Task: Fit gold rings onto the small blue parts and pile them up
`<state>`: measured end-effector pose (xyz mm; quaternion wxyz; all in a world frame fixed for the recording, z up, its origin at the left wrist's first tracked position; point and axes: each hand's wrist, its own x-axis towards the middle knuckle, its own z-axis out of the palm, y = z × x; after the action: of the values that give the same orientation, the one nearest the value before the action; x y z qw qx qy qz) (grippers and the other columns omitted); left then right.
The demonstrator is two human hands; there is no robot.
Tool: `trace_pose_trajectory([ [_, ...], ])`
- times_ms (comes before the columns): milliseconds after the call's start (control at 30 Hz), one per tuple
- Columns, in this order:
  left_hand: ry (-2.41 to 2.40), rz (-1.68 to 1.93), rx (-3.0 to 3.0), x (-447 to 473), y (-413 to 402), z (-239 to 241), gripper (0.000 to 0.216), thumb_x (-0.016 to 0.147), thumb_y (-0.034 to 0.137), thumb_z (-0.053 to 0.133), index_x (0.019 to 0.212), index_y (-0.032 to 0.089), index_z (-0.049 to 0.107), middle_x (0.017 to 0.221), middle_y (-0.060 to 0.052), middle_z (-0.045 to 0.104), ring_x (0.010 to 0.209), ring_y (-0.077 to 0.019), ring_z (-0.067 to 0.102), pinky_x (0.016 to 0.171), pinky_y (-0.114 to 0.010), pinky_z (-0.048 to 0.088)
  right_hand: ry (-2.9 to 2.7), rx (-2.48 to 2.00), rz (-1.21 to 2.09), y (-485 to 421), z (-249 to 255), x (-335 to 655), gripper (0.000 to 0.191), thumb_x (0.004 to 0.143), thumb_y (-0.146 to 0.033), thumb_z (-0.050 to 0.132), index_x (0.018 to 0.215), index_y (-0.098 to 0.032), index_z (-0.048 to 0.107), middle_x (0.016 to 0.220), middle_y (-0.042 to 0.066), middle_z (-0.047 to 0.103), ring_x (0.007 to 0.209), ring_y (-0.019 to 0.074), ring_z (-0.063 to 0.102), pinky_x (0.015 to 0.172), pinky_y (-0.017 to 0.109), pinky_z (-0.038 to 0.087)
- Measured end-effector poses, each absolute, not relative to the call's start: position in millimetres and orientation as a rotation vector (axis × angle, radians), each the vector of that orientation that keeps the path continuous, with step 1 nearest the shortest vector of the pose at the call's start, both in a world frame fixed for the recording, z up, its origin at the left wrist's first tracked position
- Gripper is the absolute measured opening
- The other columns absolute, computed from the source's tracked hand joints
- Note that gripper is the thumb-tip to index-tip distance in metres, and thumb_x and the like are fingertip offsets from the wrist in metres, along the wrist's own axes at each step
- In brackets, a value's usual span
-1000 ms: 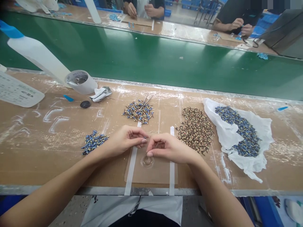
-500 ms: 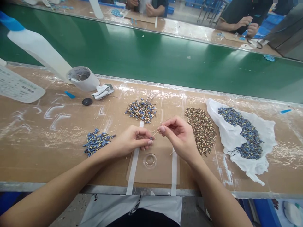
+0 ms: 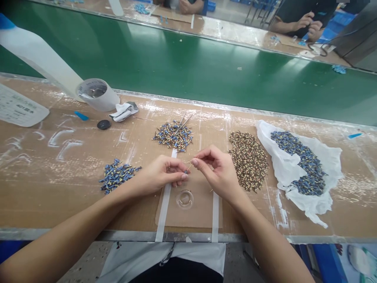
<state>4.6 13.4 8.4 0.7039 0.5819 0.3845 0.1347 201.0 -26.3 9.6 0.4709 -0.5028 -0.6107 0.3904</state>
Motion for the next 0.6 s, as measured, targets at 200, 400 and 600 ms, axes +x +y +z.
trace_pose_trajectory([
  [200,0.867,0.285,1.305,4.8,13.2,9.2,0.017,0.082,0.024,0.067,0.091,0.009,0.066,0.07,-0.005,0.068,0.06,-0.0119,0.059,0.06,-0.025,0.049,-1.512,-1.23,0.977,-25.3,8.7,200.6,0.011,0.086,-0.027,0.069,0.086,-0.019,0.062,0.079,0.003,0.066,0.071,0.0141,0.063,0.065,0.028,0.052],
  [400,0.85,0.284,1.376,4.4,13.4,11.7,0.016,0.082,0.025,0.065,0.088,0.01,0.066,0.069,-0.004,0.067,0.061,-0.013,0.06,0.06,-0.025,0.047,-1.591,-1.24,0.929,-25.6,10.5,200.0,0.011,0.086,-0.027,0.068,0.083,-0.019,0.061,0.077,0.002,0.066,0.069,0.0136,0.062,0.062,0.027,0.05],
  [600,0.835,0.282,1.398,4.0,15.0,9.0,0.018,0.083,0.028,0.065,0.089,0.011,0.065,0.072,-0.004,0.068,0.063,-0.0142,0.061,0.062,-0.026,0.048,-1.678,-1.263,0.843,-25.7,14.0,200.3,0.009,0.087,-0.024,0.067,0.083,-0.02,0.061,0.078,0.002,0.067,0.069,0.0135,0.062,0.062,0.027,0.048],
])
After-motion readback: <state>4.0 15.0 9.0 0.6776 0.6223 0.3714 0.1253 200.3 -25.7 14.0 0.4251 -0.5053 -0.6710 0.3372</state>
